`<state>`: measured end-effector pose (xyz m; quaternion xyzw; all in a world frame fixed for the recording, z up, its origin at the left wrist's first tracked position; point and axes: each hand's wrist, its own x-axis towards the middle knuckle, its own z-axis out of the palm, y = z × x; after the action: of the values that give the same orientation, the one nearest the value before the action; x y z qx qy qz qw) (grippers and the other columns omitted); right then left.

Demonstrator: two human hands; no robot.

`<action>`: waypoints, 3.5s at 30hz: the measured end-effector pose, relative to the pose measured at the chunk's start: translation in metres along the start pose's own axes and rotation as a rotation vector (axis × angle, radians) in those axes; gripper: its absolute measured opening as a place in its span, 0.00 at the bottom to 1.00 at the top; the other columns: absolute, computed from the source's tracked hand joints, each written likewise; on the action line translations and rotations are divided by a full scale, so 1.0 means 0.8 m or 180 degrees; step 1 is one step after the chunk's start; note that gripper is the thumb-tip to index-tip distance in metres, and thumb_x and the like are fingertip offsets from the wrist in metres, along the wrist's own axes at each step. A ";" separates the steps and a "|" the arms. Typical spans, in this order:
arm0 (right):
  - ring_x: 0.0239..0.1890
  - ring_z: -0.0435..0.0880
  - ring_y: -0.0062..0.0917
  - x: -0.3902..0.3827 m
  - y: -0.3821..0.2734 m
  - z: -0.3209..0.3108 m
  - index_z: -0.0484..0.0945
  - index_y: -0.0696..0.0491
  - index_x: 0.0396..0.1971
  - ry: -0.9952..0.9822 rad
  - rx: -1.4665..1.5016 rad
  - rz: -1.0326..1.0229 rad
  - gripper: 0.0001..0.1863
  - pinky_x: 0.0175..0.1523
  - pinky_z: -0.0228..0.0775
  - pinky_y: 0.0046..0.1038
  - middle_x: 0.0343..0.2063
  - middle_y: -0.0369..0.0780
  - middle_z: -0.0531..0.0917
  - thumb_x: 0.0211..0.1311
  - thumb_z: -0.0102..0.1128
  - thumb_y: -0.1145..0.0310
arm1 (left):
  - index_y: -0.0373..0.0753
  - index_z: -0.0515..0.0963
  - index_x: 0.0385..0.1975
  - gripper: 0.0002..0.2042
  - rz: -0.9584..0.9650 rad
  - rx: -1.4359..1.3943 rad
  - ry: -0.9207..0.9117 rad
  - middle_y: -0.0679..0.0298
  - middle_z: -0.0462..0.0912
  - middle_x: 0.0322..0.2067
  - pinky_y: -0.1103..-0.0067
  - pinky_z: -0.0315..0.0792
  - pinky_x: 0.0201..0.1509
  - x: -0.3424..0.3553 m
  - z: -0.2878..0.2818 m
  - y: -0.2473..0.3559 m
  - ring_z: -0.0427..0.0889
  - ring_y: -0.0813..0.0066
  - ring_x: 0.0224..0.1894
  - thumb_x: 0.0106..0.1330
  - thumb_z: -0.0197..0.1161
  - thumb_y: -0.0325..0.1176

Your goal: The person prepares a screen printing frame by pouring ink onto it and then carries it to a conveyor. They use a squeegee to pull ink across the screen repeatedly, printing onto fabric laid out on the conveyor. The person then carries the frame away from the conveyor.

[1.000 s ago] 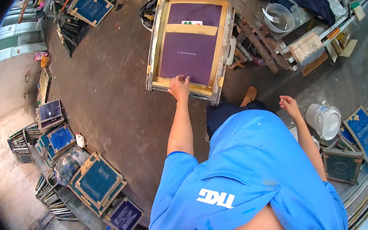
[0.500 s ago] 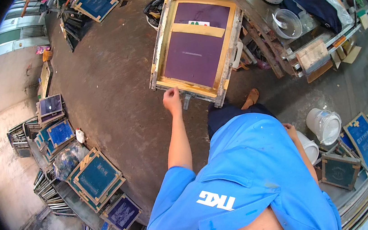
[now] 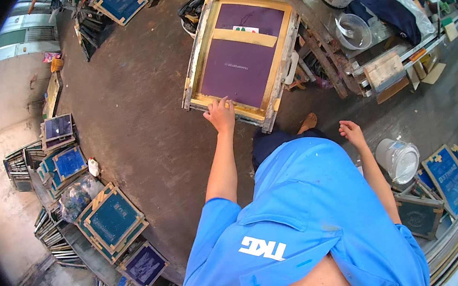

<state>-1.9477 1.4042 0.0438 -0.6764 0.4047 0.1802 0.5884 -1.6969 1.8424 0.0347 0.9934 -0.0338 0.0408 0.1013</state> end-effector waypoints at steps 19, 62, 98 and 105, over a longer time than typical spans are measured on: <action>0.30 0.81 0.17 -0.093 0.300 -0.052 0.81 0.58 0.52 0.0257 -0.0436 0.0631 0.15 0.34 0.71 0.20 0.31 0.36 0.85 0.71 0.59 0.67 | 0.49 0.85 0.32 0.07 -0.0154 -0.0409 0.0347 0.75 0.83 0.33 0.63 0.63 0.52 0.028 0.019 0.016 0.80 0.71 0.40 0.63 0.67 0.44; 0.34 0.84 0.18 -0.046 0.093 0.008 0.83 0.57 0.49 0.0602 0.0358 0.0312 0.14 0.40 0.78 0.23 0.34 0.37 0.87 0.69 0.62 0.67 | 0.36 0.80 0.34 0.08 -0.1574 -0.1723 -0.0188 0.63 0.84 0.31 0.71 0.75 0.44 -0.003 -0.016 -0.100 0.82 0.70 0.36 0.59 0.70 0.31; 0.34 0.86 0.22 -0.012 0.131 0.025 0.85 0.54 0.48 0.0611 0.0538 0.0323 0.14 0.41 0.79 0.27 0.34 0.38 0.88 0.65 0.64 0.67 | 0.36 0.64 0.71 0.43 -0.1217 -0.8084 -0.4125 0.50 0.67 0.69 0.52 0.61 0.72 0.079 -0.145 0.250 0.68 0.52 0.70 0.72 0.35 0.70; 0.31 0.82 0.17 -0.064 0.190 0.003 0.84 0.55 0.48 0.1041 0.0932 0.0232 0.13 0.34 0.73 0.21 0.33 0.35 0.86 0.67 0.63 0.67 | 0.39 0.65 0.70 0.42 -0.0860 -0.7622 -0.4785 0.50 0.69 0.68 0.54 0.66 0.68 0.105 -0.106 0.333 0.72 0.55 0.66 0.73 0.31 0.70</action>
<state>-2.0935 1.4269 -0.0186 -0.5889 0.5408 0.0285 0.5999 -1.6397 1.5948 0.1777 0.0892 0.0014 -0.5515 0.8294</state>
